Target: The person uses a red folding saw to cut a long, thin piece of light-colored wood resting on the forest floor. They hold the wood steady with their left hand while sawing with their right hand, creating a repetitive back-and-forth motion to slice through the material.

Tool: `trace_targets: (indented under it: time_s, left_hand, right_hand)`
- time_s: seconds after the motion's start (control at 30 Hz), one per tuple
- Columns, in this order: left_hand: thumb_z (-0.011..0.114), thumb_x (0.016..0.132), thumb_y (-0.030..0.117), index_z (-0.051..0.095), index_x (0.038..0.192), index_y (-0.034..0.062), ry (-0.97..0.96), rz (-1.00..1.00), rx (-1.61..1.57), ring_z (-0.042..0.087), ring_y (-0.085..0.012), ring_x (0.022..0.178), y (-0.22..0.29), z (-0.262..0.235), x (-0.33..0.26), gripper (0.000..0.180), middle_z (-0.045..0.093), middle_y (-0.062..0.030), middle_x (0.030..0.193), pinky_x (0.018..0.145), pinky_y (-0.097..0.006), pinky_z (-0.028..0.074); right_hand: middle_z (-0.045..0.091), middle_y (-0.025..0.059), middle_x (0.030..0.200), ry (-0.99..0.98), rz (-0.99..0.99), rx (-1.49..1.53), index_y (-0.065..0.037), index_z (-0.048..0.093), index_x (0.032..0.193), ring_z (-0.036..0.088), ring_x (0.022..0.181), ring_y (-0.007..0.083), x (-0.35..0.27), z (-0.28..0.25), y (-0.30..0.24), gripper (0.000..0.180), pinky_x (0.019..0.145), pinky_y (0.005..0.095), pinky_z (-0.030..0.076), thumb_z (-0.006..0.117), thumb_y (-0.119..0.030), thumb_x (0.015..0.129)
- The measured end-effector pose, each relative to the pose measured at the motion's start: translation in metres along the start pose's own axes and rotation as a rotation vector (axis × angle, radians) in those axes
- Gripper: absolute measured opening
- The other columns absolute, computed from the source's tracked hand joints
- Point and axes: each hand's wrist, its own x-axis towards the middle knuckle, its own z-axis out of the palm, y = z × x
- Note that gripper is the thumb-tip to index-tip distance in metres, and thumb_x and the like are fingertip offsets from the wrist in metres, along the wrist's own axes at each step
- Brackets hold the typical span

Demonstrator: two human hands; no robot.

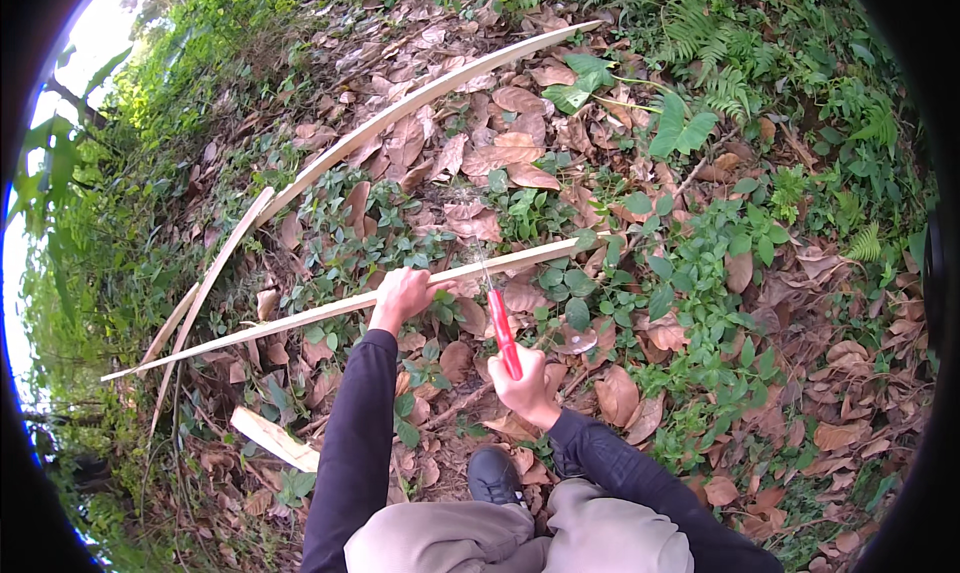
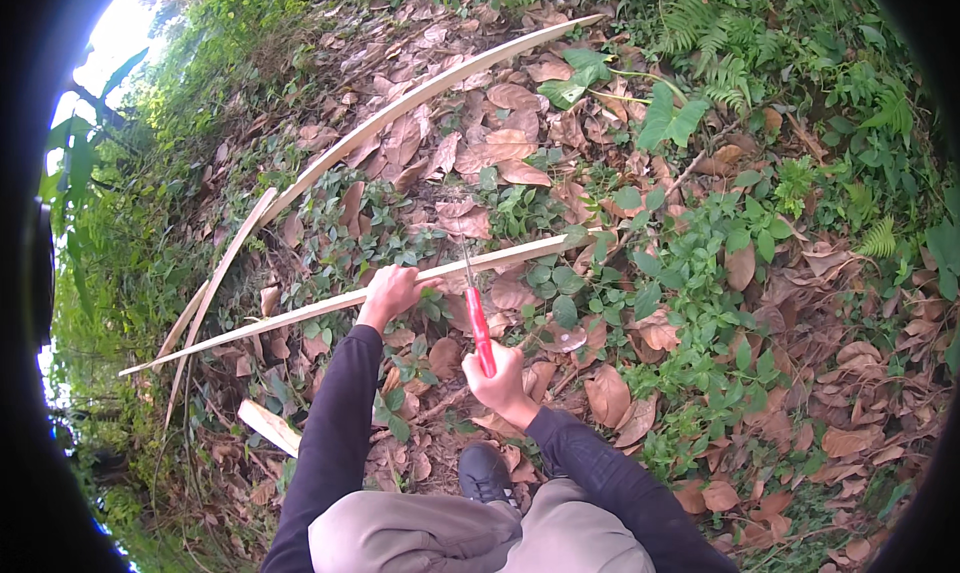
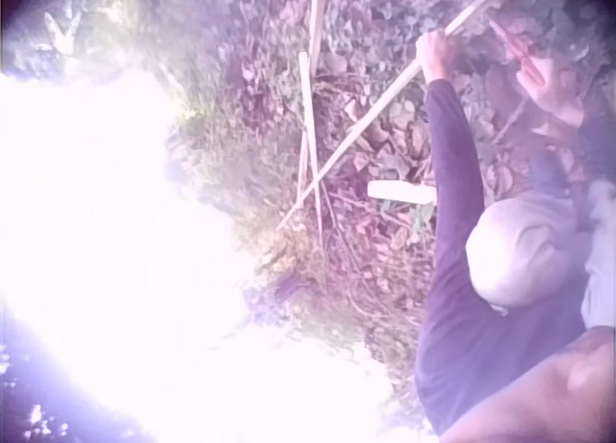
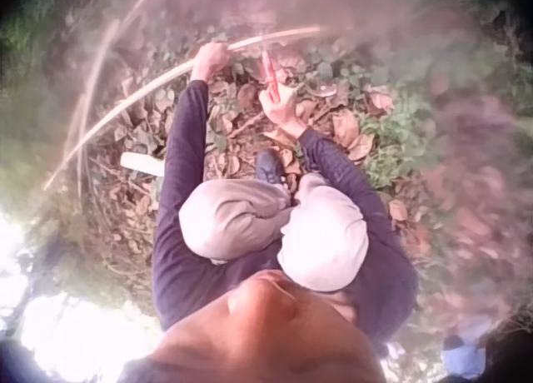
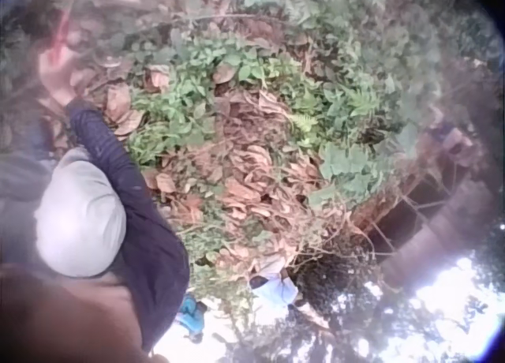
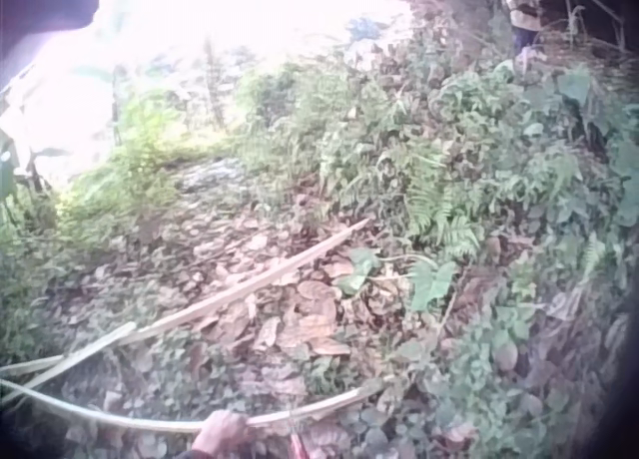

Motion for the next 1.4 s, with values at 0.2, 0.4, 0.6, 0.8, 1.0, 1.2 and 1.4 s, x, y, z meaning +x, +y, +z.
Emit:
trace_targets:
  time_s: [0.2,0.4,0.6,0.8,1.0,1.2,1.4]
  left_hand:
    - [0.065,0.085,0.034,0.073,0.079,0.0055,-0.077,-0.004,0.015,0.069,-0.0404,0.076,0.004,-0.016,0.007,0.030,0.069,-0.0224,0.075,0.073,-0.050,0.055]
    - [0.063,0.086,0.029,0.070,0.079,0.0045,-0.066,0.014,-0.024,0.068,-0.0422,0.075,0.006,-0.008,0.008,0.027,0.068,-0.0222,0.074,0.073,-0.051,0.054]
    - [0.065,0.089,0.050,0.072,0.080,0.0062,-0.030,-0.009,0.022,0.069,-0.0402,0.073,0.012,-0.008,0.004,0.045,0.068,-0.0215,0.073,0.072,-0.049,0.055]
    - [0.066,0.086,0.038,0.073,0.079,0.0048,-0.061,0.015,0.028,0.069,-0.0396,0.075,0.000,-0.012,0.008,0.034,0.069,-0.0212,0.075,0.073,-0.049,0.056]
    - [0.066,0.087,0.041,0.072,0.077,0.0061,0.007,0.029,0.011,0.069,-0.0387,0.072,0.009,-0.002,0.007,0.036,0.068,-0.0199,0.071,0.070,-0.049,0.056]
    - [0.062,0.089,0.060,0.071,0.074,0.0059,0.010,-0.023,0.027,0.068,-0.0400,0.069,0.010,-0.010,0.000,0.057,0.067,-0.0206,0.068,0.067,-0.049,0.055]
    - [0.062,0.090,0.057,0.073,0.077,0.0036,-0.144,-0.033,0.005,0.068,-0.0418,0.074,0.008,-0.019,0.011,0.056,0.067,-0.0230,0.072,0.072,-0.050,0.055]
  right_hand:
    - [0.050,0.0084,0.049,-0.070,-0.012,-0.093,-0.003,0.052,0.063,0.055,0.042,0.0224,-0.071,-0.046,0.023,0.023,0.044,0.0359,0.041,0.066,-0.008,0.081]
    - [0.047,0.0079,0.049,-0.133,-0.196,-0.213,-0.005,0.051,0.062,0.052,0.039,0.0253,-0.102,-0.081,0.000,0.023,0.043,0.0369,0.039,0.066,-0.006,0.080]
    - [0.052,0.0073,0.051,0.022,0.008,0.006,0.001,0.055,0.068,0.050,0.044,0.0133,0.000,-0.004,0.001,0.019,0.045,0.0339,0.036,0.063,-0.006,0.084]
    - [0.050,0.0086,0.051,-0.077,-0.018,-0.075,-0.003,0.055,0.065,0.053,0.043,0.0204,-0.072,-0.062,0.002,0.021,0.046,0.0354,0.039,0.065,-0.008,0.082]
    - [0.049,0.0084,0.051,-0.145,-0.062,-0.154,-0.005,0.052,0.062,0.053,0.041,0.0260,-0.126,-0.104,-0.004,0.022,0.044,0.0377,0.041,0.065,-0.006,0.080]
    - [0.048,0.0059,0.050,0.021,0.009,0.050,-0.001,0.053,0.066,0.048,0.045,0.0113,-0.001,-0.014,0.014,0.022,0.045,0.0343,0.034,0.064,-0.006,0.084]
    - [0.048,0.0113,0.049,-0.048,-0.022,-0.068,-0.003,0.052,0.062,0.052,0.041,0.0193,-0.040,-0.040,0.015,0.024,0.044,0.0359,0.037,0.065,-0.007,0.082]
